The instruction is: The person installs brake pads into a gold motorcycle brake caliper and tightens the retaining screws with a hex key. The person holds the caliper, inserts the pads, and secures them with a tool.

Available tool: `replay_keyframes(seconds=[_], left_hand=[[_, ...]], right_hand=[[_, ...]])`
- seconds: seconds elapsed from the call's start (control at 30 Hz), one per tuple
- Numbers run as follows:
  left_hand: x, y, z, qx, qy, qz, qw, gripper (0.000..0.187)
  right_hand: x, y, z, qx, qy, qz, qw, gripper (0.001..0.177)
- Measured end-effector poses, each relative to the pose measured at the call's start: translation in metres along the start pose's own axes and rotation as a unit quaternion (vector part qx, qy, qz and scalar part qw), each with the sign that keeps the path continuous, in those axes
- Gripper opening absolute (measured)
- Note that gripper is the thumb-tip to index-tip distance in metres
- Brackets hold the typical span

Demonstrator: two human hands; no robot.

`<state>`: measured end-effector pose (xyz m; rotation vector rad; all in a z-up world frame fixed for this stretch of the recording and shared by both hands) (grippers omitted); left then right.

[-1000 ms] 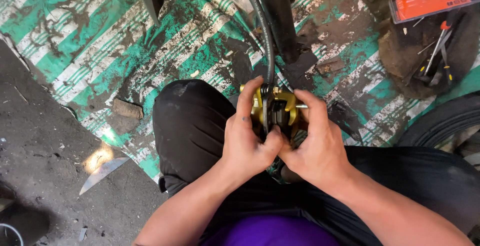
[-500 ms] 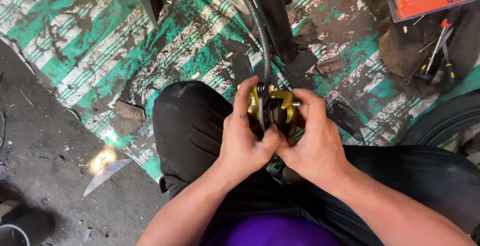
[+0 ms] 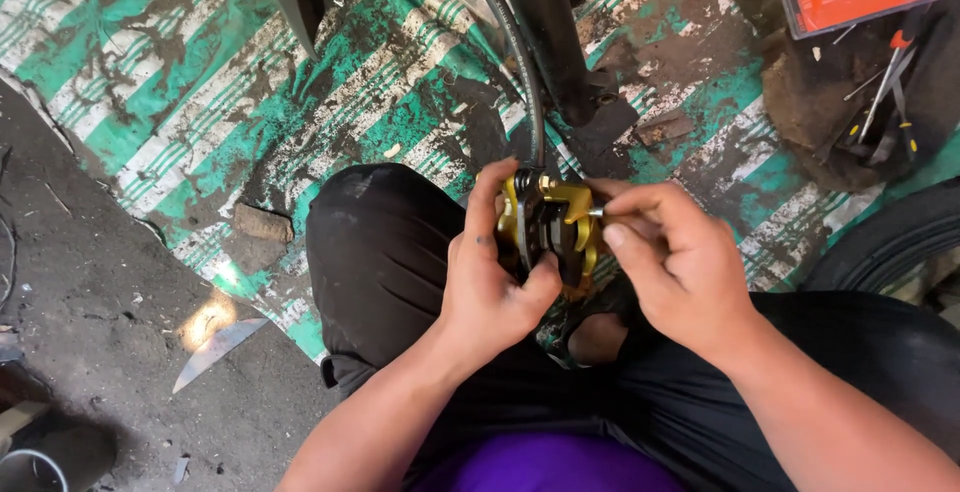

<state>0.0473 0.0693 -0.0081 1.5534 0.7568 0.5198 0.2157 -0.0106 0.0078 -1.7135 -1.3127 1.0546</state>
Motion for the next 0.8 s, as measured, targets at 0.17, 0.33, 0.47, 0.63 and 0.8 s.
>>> replay_keyframes(seconds=[0.17, 0.33, 0.47, 0.63, 0.8], left_hand=[[0.0, 0.0, -0.001, 0.018, -0.002, 0.0, 1.0, 0.084], [0.001, -0.001, -0.001, 0.023, -0.009, 0.002, 1.0, 0.086], [0.0, -0.002, -0.002, 0.035, -0.008, -0.001, 0.999, 0.086], [0.001, 0.002, -0.003, 0.007, -0.017, 0.008, 1.0, 0.085], [0.0, 0.001, -0.004, 0.013, -0.017, 0.025, 0.999, 0.085]], right_hand=[[0.006, -0.02, 0.0, -0.108, 0.019, -0.036, 0.993, 0.026], [0.009, -0.042, -0.001, -0.214, 0.03, -0.08, 0.973, 0.018], [0.011, -0.05, 0.0, -0.255, 0.027, -0.12, 0.959, 0.008], [0.012, -0.032, -0.006, -0.211, -0.004, -0.043, 0.977, 0.026], [0.012, -0.039, -0.001, -0.224, 0.004, -0.088, 0.971, 0.013]])
Point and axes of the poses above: each hand's wrist, its own x-axis towards the middle knuckle, its own z-axis out of the palm, y = z × x, the point moved 9 cm from there along x, towards the middle knuckle, and after that the axes turned 10 degrees about -y, right-handed, at the moved point
